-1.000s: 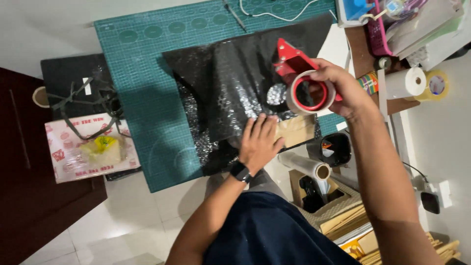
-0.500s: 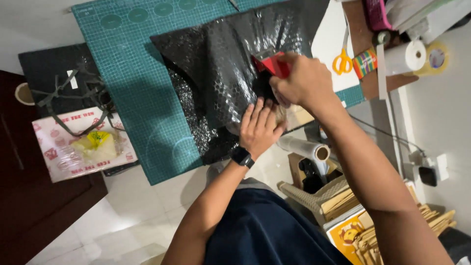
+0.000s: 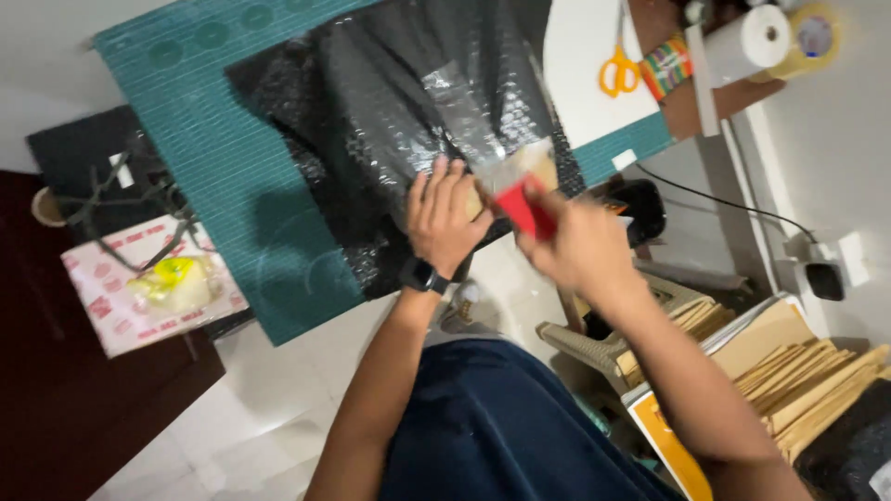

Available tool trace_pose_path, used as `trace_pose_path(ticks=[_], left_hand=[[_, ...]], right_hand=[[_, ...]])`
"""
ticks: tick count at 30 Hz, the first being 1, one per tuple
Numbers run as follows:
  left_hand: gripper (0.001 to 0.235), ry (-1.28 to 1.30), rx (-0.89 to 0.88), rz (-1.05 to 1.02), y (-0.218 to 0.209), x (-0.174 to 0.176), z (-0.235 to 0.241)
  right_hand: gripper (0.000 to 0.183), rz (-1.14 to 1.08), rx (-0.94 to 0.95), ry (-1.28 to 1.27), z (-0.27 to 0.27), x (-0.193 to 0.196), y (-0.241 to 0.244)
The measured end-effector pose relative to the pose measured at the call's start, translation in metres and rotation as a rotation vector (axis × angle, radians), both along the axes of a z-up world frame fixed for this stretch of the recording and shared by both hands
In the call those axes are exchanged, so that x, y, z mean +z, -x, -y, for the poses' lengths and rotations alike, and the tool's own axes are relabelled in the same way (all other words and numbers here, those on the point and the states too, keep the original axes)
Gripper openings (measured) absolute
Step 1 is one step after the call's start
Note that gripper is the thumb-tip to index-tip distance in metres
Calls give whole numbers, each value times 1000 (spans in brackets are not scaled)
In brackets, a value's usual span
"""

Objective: The person wraps a small rectangular item in black bubble wrap on a green cutting mat. They use a tape dispenser to apply clear tape, fold the bubble wrap around the item, and trim excess material with scissors. The process is repeated to fully enclose the item in a sealed bubble wrap pouch.

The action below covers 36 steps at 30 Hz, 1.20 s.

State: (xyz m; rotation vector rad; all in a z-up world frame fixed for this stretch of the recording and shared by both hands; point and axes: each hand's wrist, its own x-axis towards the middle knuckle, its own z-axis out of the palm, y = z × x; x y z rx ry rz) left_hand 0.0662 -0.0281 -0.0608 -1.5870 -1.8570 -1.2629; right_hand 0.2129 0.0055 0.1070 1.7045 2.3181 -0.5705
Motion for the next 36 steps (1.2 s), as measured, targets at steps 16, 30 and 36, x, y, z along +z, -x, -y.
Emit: trace_pose_path(ticks=[16,30,36], left_hand=[[26,245,-95,-265,-3,22,9],[31,284,131,-263,5,-18,-2],[37,148,146,-251,1,-4,-2]], right_hand=[[61,-324,-175,-259,45,-24,-60],[58,-328,-166,-331,78,-109,-66],[58,-376,-151,-415,80,-94,-68]])
